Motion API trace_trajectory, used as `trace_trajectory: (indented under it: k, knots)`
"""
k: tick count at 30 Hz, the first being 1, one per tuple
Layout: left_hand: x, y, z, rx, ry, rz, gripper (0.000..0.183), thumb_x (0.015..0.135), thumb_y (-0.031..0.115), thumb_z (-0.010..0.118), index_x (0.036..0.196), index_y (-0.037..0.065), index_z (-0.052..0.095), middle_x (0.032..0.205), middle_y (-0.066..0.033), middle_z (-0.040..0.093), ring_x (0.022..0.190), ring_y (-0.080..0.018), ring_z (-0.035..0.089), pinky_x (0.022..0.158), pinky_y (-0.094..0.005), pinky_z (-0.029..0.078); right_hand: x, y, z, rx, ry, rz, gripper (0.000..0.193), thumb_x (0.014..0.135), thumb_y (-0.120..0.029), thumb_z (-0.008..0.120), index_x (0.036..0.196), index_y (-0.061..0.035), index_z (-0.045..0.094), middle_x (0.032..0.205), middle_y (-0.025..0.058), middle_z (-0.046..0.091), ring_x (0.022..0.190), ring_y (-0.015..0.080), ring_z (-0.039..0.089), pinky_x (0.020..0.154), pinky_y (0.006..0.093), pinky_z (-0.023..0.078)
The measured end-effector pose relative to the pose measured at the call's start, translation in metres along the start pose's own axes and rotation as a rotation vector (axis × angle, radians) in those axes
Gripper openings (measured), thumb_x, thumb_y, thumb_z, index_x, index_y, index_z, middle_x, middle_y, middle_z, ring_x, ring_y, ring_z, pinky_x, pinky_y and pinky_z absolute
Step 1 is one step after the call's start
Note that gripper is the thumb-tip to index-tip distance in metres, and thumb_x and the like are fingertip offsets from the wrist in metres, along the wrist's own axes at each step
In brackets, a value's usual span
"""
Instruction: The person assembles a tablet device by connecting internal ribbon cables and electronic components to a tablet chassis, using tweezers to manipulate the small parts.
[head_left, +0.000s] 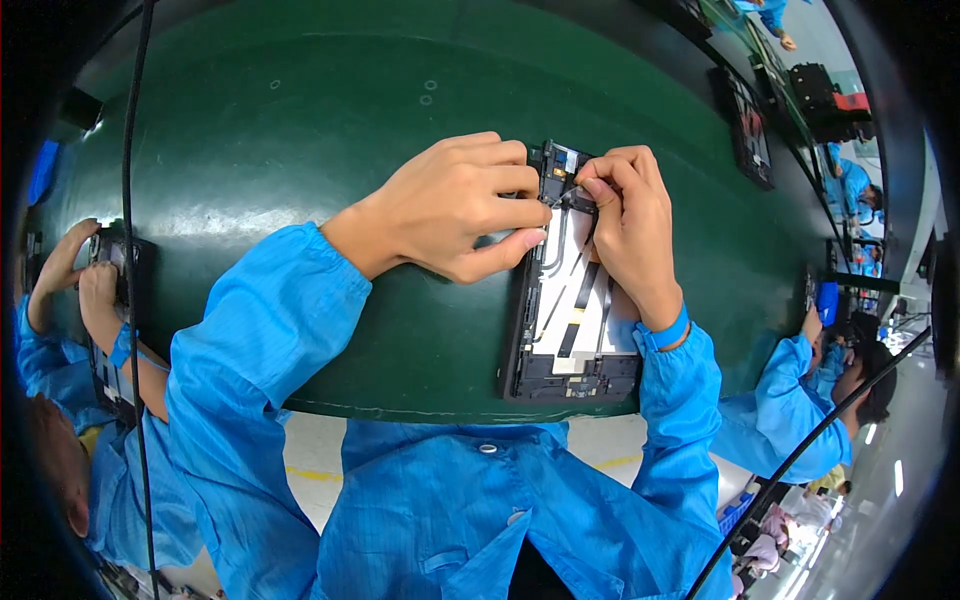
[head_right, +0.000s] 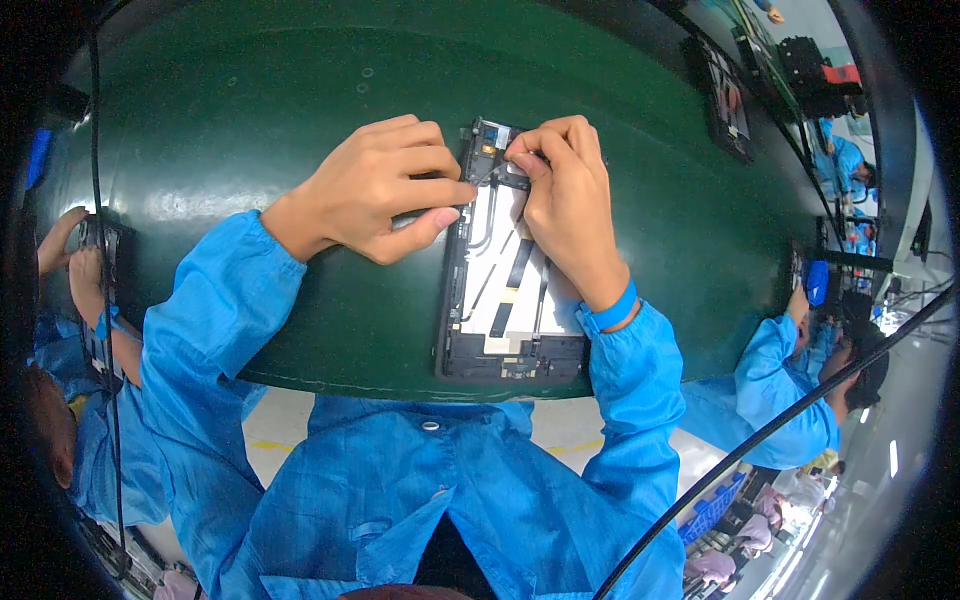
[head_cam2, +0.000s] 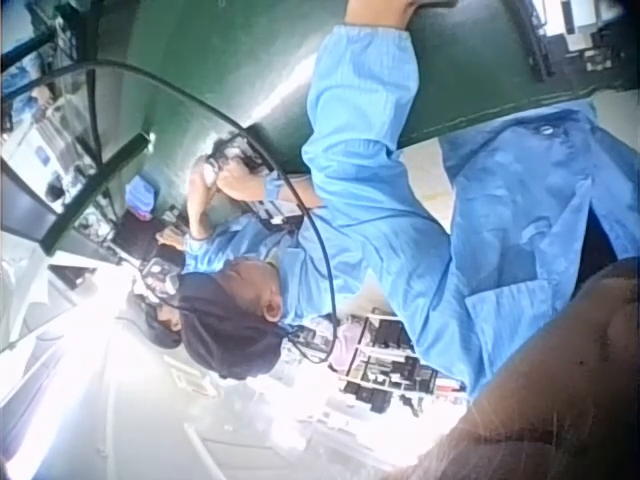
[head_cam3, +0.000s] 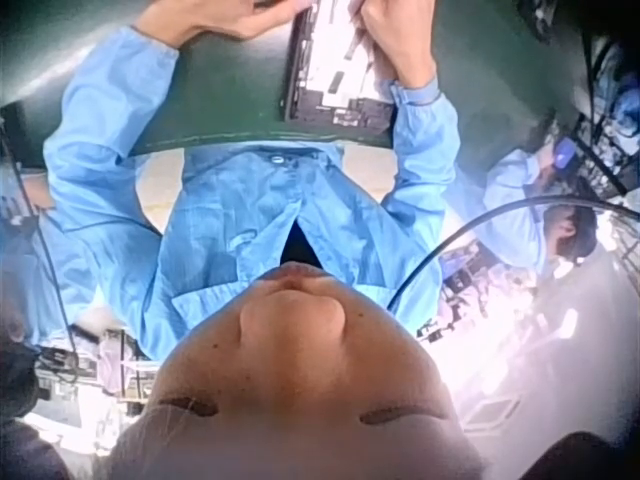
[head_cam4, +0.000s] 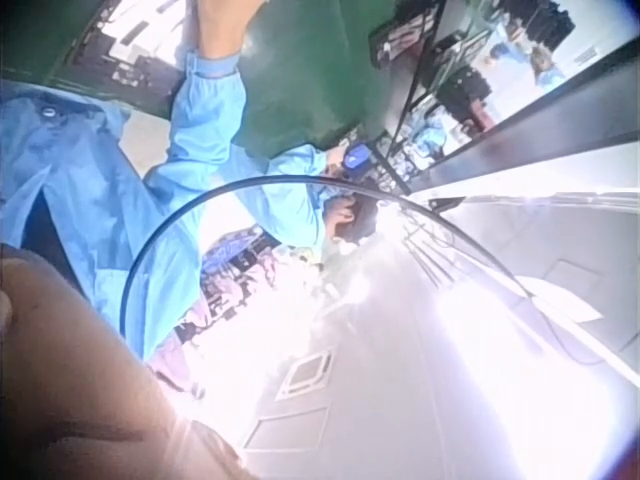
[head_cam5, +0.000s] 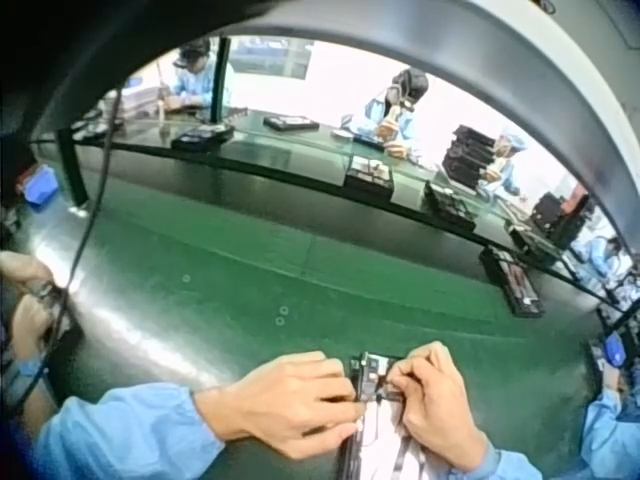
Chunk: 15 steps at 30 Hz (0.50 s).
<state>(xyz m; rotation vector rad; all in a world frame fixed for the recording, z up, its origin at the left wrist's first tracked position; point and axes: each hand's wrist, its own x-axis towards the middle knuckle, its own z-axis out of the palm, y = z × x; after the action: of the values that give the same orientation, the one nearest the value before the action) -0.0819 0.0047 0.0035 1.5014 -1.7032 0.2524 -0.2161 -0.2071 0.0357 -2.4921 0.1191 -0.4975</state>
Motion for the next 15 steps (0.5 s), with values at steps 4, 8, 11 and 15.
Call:
trace_trajectory:
  k: [4, 8, 11, 15]
  knots:
    - [-0.0017, -0.0011, -0.0009, 0.005, -0.004, 0.046, 0.027, 0.082, 0.024, 0.077, 0.103, 0.007, 0.079, 0.096, -0.0076, 0.07, 0.086, -0.0283, 0.064, 0.069, -0.0421, 0.05, 0.0006, 0.0018, 0.0023, 0.013, 0.013, -0.02, 0.006, 0.094, 0.005, 0.07, 0.098, 0.0008, 0.074, 0.103, 0.0136, 0.064, 0.096, 0.0316, 0.064, 0.082, 0.041, 0.052]
    - [0.0, -0.0005, 0.0003, -0.002, -0.012, 0.069, 0.027, 0.082, 0.025, 0.078, 0.102, 0.007, 0.079, 0.098, -0.0082, 0.07, 0.086, -0.028, 0.064, 0.069, -0.0417, 0.05, 0.001, 0.004, -0.0003, 0.026, 0.044, -0.072, 0.007, 0.095, 0.005, 0.069, 0.097, 0.0001, 0.073, 0.099, 0.0132, 0.068, 0.094, 0.0313, 0.065, 0.081, 0.0409, 0.052]
    - [0.0009, 0.0, -0.0016, 0.01, -0.022, 0.078, 0.026, 0.082, 0.025, 0.079, 0.101, 0.007, 0.078, 0.098, -0.009, 0.07, 0.086, -0.028, 0.064, 0.069, -0.0414, 0.05, 0.0019, 0.0012, -0.0014, 0.041, 0.043, -0.067, 0.007, 0.094, 0.006, 0.069, 0.096, -0.0003, 0.072, 0.094, 0.0127, 0.069, 0.09, 0.0309, 0.065, 0.078, 0.0401, 0.052]
    - [0.001, 0.0002, -0.0005, 0.019, -0.034, 0.064, 0.025, 0.083, 0.025, 0.079, 0.101, 0.008, 0.077, 0.098, -0.0091, 0.07, 0.088, -0.028, 0.065, 0.07, -0.0416, 0.05, 0.0022, 0.0028, -0.0016, 0.047, 0.036, -0.087, 0.008, 0.094, 0.006, 0.069, 0.097, -0.0004, 0.072, 0.092, 0.0124, 0.069, 0.086, 0.0306, 0.065, 0.077, 0.0392, 0.052]
